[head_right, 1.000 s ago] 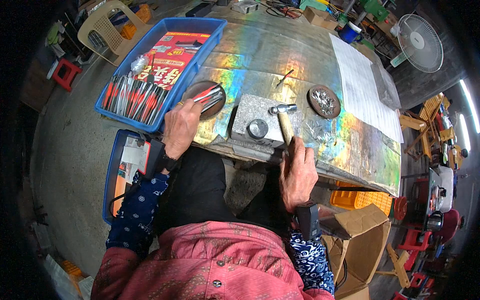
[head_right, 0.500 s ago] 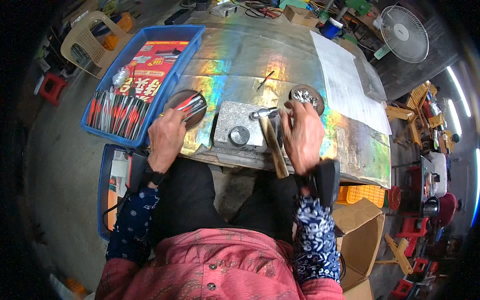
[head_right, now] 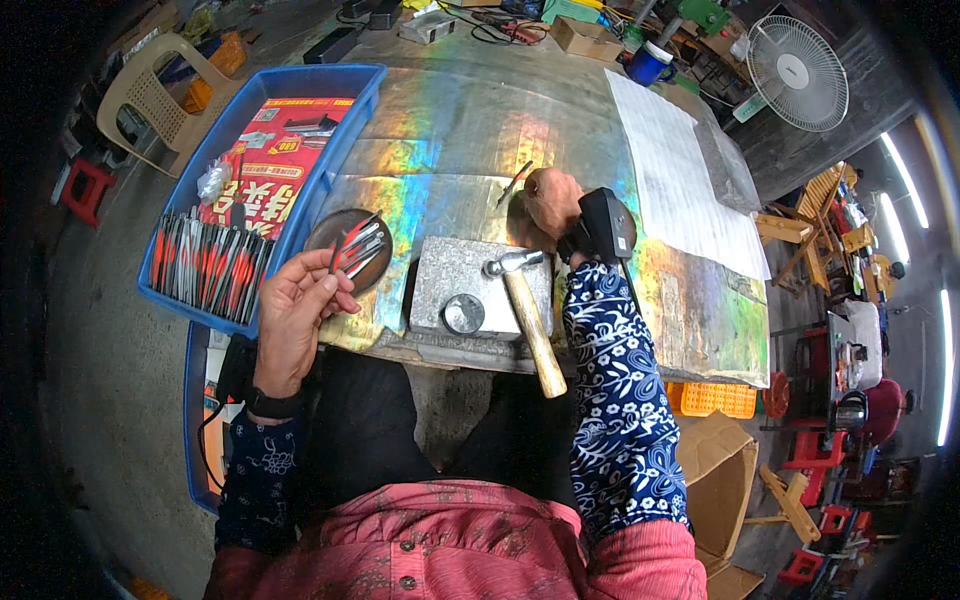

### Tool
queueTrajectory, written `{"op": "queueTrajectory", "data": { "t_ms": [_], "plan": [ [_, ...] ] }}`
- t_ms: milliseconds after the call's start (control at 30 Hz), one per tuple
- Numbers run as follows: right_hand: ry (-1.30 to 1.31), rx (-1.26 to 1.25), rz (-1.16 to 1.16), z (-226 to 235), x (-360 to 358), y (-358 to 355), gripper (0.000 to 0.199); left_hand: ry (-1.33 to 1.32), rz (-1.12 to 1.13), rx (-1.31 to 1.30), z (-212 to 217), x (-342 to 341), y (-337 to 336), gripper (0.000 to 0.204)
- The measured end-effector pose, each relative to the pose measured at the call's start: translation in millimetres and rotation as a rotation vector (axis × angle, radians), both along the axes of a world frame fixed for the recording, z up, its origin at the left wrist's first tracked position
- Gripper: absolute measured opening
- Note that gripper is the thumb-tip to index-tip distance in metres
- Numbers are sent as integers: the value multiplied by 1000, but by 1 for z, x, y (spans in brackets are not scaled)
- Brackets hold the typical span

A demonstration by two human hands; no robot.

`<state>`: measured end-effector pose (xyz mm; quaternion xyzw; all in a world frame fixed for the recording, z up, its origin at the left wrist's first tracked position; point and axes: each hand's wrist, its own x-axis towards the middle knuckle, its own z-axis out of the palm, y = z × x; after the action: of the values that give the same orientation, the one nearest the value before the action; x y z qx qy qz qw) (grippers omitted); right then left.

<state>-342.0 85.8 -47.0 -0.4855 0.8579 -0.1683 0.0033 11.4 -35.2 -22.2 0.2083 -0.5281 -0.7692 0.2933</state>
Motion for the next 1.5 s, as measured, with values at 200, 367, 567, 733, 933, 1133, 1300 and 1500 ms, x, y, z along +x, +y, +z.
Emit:
{"op": "queueTrajectory", "data": {
  "t_ms": [200,367,567,733,933,1133,1300,1500],
  "plan": [
    [-9,42,-161,-5,-8,-32,42,2,18,21,6,-1,-1,18],
    [-84,83,-269,-12,-15,-43,51,-2,57,-39,2,-4,0,16],
    [-156,75,-372,-26,-35,-47,39,-11,144,-159,0,-6,3,15],
    [-432,-245,-301,21,-13,-20,20,-2,144,-224,12,-5,10,16],
    [-710,-466,-5,114,72,40,15,-48,87,-304,36,-9,29,21],
    [-876,-467,33,122,164,77,20,72,-142,-1,52,-9,53,16],
    [-1032,-429,68,114,214,101,14,92,-229,33,53,-7,70,16],
    [-1170,-523,90,105,238,111,40,107,-285,58,47,-3,87,21]
  ]
}}
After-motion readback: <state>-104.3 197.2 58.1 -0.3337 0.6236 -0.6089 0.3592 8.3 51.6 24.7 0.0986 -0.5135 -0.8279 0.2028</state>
